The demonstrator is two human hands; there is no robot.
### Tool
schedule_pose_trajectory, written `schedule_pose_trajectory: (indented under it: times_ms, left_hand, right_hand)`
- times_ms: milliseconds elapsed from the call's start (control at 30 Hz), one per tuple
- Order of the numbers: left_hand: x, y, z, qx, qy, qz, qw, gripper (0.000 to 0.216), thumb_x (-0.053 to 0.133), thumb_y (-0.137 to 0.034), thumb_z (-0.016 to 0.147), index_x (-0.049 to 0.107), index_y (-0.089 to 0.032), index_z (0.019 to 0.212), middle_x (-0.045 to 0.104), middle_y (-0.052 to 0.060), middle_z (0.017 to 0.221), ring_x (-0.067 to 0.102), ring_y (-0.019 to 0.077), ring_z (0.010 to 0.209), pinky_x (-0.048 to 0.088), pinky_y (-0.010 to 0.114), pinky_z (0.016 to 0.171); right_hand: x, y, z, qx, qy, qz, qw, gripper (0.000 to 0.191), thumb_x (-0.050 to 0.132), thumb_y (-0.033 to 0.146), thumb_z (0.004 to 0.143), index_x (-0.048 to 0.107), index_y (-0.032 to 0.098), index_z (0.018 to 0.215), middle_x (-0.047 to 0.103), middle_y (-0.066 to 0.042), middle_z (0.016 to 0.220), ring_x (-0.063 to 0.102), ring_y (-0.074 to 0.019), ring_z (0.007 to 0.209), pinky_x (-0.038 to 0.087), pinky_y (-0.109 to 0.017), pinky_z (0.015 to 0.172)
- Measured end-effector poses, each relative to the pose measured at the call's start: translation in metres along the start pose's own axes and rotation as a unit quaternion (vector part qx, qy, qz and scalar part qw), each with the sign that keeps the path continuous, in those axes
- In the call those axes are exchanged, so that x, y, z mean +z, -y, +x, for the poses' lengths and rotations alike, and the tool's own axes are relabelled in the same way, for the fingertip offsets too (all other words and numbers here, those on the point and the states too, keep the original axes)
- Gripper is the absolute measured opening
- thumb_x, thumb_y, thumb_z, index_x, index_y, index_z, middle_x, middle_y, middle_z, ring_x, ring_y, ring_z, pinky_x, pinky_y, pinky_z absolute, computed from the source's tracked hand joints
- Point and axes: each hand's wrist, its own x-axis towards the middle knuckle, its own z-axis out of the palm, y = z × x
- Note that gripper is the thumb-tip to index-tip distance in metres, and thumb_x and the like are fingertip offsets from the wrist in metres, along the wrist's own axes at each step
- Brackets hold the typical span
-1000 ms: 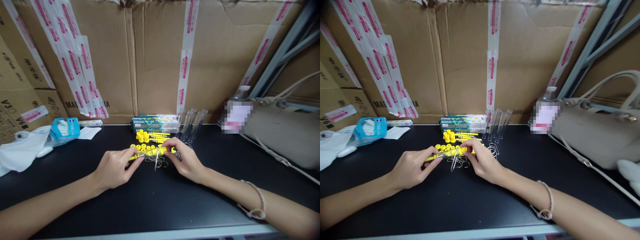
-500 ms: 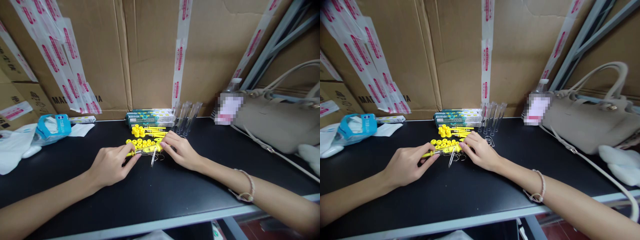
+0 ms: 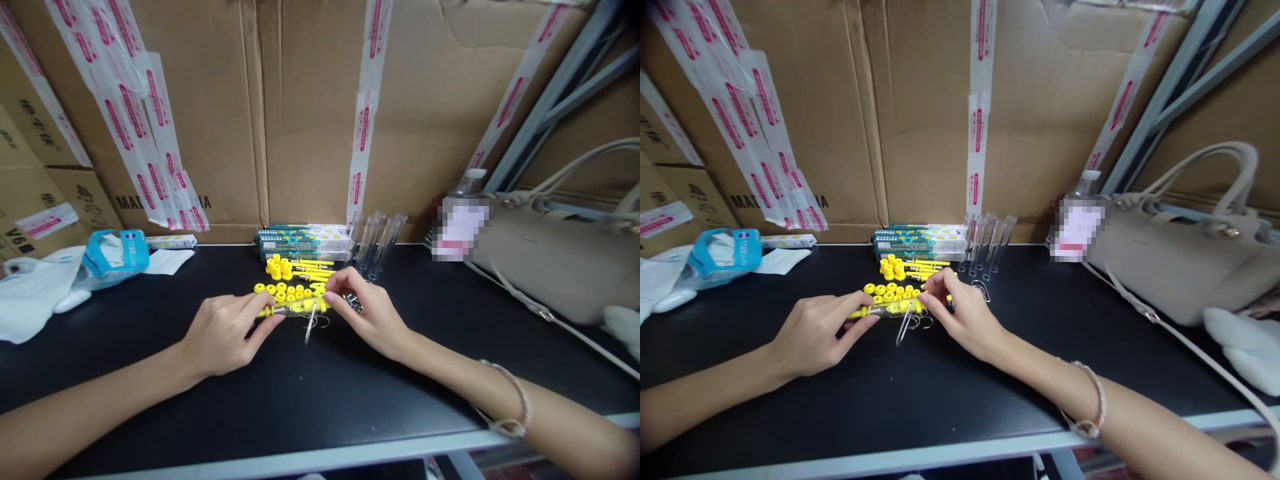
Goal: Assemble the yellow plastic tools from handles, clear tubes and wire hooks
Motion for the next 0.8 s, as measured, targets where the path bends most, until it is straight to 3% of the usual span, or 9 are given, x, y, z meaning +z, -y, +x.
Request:
schedule_pose_trajectory:
  times_ms: [233,433,667,800]
  left_hand:
    - [-0.002,-0.001,0.001,-0.003,0.018,-0.002,1.000,0.021,0.047,-0.034,0.099,0.058,-0.019,0.092,0.070,-0.001,0.069,0.060,0.0146,0.048,0.039,0.027,0.051]
    - [0.002,0.002,-0.002,-0.034,0.053,0.003,0.998,0.024,0.043,-0.037,0.101,0.057,-0.019,0.094,0.071,0.000,0.073,0.064,0.0162,0.050,0.041,0.027,0.051]
    - [0.001,-0.001,0.001,-0.067,0.077,-0.005,0.995,0.027,0.039,-0.038,0.102,0.055,-0.019,0.092,0.071,0.000,0.073,0.063,0.0151,0.048,0.039,0.026,0.049]
    - [0.000,-0.001,0.002,-0.064,0.074,-0.015,0.995,0.028,0.039,-0.039,0.101,0.055,-0.019,0.090,0.070,0.000,0.072,0.063,0.0144,0.048,0.039,0.025,0.049]
  right_hand:
    - [-0.001,-0.006,0.004,-0.061,0.082,-0.057,0.993,0.036,0.034,0.029,0.106,0.055,0.020,0.078,0.063,-0.005,0.080,0.057,-0.0202,0.079,0.042,-0.035,0.077]
    - [-0.001,-0.004,0.003,-0.049,0.076,-0.069,0.994,0.031,0.035,0.030,0.105,0.057,0.018,0.087,0.063,-0.007,0.082,0.056,-0.0204,0.076,0.044,-0.034,0.072]
    - [0.002,-0.012,0.001,-0.039,0.047,-0.017,0.998,0.009,0.049,0.025,0.101,0.055,0.019,0.103,0.068,-0.004,0.089,0.065,-0.0165,0.076,0.050,-0.026,0.068]
    - [-0.001,-0.010,0.001,-0.050,0.034,0.009,0.998,0.013,0.058,0.030,0.097,0.057,0.019,0.104,0.067,-0.003,0.084,0.065,-0.0158,0.071,0.052,-0.027,0.066]
